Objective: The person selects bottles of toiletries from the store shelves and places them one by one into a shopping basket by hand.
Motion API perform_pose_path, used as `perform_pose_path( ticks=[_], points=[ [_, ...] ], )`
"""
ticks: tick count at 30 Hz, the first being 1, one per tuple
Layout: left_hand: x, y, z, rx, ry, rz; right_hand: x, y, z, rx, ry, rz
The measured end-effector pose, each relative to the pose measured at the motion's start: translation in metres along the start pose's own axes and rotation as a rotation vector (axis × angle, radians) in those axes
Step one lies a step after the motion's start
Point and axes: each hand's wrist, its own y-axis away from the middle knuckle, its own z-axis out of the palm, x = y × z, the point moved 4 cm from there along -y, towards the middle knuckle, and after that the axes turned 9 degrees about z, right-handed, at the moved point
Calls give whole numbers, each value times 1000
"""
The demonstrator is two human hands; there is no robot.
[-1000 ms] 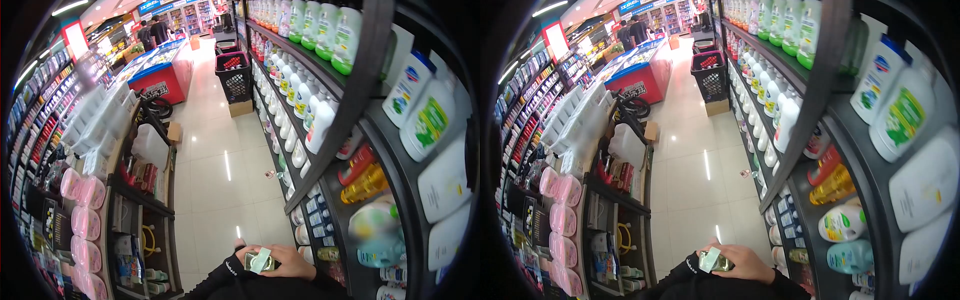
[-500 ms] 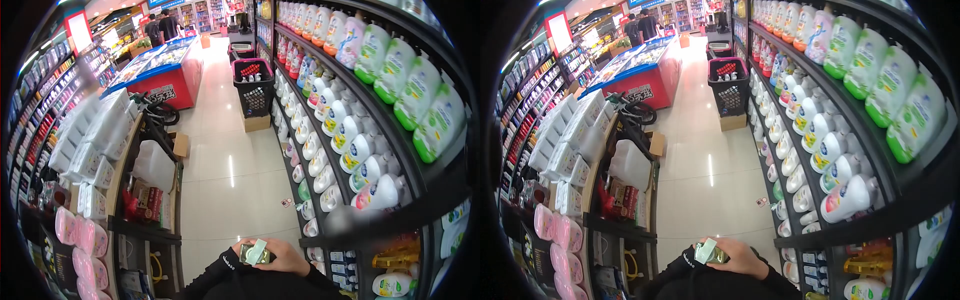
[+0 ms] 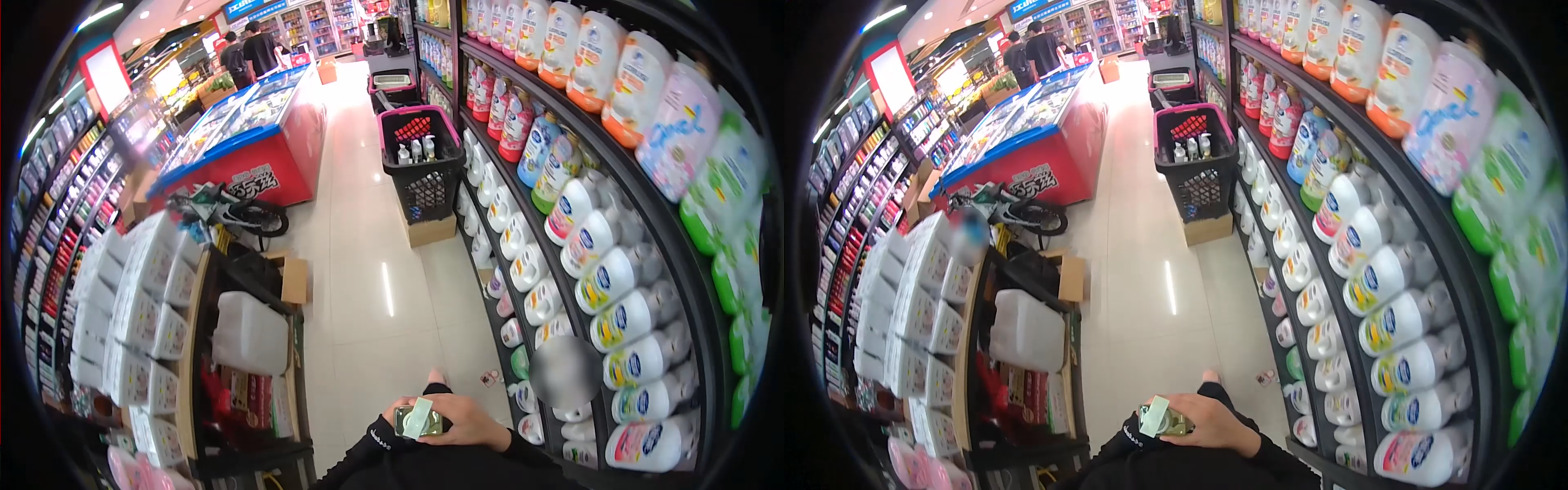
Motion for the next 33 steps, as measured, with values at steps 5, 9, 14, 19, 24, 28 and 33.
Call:
perform_pose_path(
  ticks=[5,9,14,19,24,28,33],
  points=[
    [46,-68,-48,52,213,-142,40,-85,-47,-80,34,132],
    [86,-118,-74,49,854,-364,45,-157,-77,-103,-35,76],
    [115,-171,-136,-20,636,-176,70,-233,-95,-113,-140,-108],
    [158,-236,-215,-101,395,43,108,-316,-122,-91,-58,-21],
    [214,-297,-281,-188,178,212,149,-397,-149,-59,-43,179],
    [287,-324,-302,-87,-247,291,163,-446,-164,9,-16,251],
    [315,-390,-335,-168,-600,386,185,-492,-197,51,6,282]
  ],
)
